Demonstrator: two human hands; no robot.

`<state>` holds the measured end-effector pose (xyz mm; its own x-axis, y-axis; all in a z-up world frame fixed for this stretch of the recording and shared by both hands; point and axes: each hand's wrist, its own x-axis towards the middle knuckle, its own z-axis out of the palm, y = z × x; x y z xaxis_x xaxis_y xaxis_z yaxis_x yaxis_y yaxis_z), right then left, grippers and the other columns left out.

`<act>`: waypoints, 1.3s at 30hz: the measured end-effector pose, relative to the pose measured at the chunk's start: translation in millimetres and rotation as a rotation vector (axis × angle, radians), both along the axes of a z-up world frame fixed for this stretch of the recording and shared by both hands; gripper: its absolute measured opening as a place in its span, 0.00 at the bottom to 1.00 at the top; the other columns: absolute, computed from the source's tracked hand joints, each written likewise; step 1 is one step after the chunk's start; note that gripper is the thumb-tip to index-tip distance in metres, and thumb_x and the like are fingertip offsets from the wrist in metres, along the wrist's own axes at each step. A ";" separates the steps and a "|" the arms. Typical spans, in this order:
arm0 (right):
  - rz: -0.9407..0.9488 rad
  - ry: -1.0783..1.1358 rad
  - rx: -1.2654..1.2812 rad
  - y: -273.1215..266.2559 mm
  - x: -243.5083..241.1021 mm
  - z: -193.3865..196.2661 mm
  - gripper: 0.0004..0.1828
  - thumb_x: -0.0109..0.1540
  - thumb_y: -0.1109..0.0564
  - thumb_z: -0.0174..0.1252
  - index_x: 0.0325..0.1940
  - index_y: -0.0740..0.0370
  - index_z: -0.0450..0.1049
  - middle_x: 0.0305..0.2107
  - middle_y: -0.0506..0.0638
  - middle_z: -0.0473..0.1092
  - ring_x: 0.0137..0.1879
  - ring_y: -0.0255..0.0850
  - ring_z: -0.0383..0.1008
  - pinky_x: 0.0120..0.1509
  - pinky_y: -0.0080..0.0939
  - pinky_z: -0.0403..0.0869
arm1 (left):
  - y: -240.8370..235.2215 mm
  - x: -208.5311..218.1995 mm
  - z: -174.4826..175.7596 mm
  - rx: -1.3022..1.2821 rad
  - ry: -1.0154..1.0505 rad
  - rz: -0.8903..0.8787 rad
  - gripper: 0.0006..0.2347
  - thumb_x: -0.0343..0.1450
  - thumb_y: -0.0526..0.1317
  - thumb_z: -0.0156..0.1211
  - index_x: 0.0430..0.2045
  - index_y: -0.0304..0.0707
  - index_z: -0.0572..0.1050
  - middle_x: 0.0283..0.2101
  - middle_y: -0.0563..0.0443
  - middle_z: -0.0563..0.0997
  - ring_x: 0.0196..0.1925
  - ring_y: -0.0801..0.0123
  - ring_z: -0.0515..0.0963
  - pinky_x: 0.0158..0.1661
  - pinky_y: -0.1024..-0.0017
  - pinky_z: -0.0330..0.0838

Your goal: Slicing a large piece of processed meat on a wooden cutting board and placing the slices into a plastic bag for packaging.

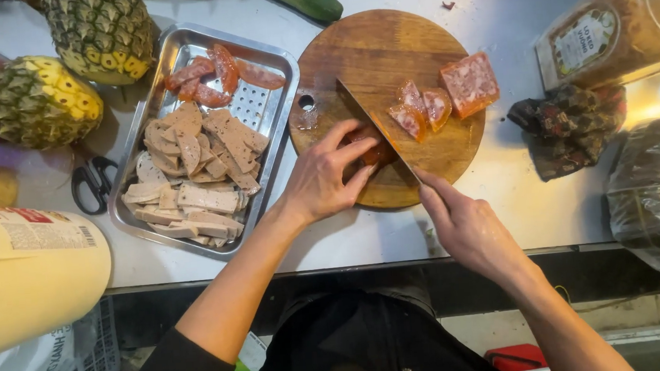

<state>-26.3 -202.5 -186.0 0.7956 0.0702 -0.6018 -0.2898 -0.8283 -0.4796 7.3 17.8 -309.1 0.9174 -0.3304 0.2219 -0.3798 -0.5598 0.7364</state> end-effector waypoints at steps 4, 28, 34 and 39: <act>-0.050 -0.051 0.005 0.6 -14.8 15.9 0.27 0.69 0.38 0.37 0.72 0.32 0.66 0.49 0.66 0.77 0.61 0.69 0.72 0.69 0.68 0.68 | 2.6 -1.2 15.6 -0.075 -0.038 0.027 0.15 0.68 0.35 0.67 0.49 0.40 0.79 0.58 0.35 0.73 0.60 0.37 0.76 0.57 0.50 0.75; 0.034 0.206 -0.289 4.4 -22.4 20.5 0.31 0.67 0.38 0.38 0.77 0.21 0.55 0.35 0.63 0.79 0.49 0.68 0.75 0.54 0.52 0.70 | 4.8 -1.1 9.1 0.017 0.030 -0.022 0.16 0.67 0.39 0.67 0.49 0.36 0.78 0.63 0.25 0.71 0.66 0.37 0.73 0.63 0.47 0.69; 0.182 -0.051 -0.146 5.1 -7.7 11.2 0.32 0.69 0.40 0.36 0.78 0.42 0.56 0.33 0.71 0.78 0.44 0.73 0.75 0.49 0.63 0.71 | 3.1 1.8 6.4 0.014 -0.020 -0.010 0.17 0.68 0.38 0.65 0.50 0.34 0.78 0.62 0.24 0.72 0.59 0.37 0.78 0.55 0.51 0.78; 0.090 0.216 -0.303 -3.7 -20.6 31.4 0.31 0.68 0.39 0.35 0.78 0.24 0.53 0.31 0.62 0.79 0.45 0.64 0.77 0.52 0.49 0.71 | 3.8 5.8 11.8 0.038 0.069 -0.015 0.18 0.68 0.40 0.66 0.53 0.36 0.77 0.64 0.25 0.70 0.63 0.38 0.75 0.57 0.51 0.76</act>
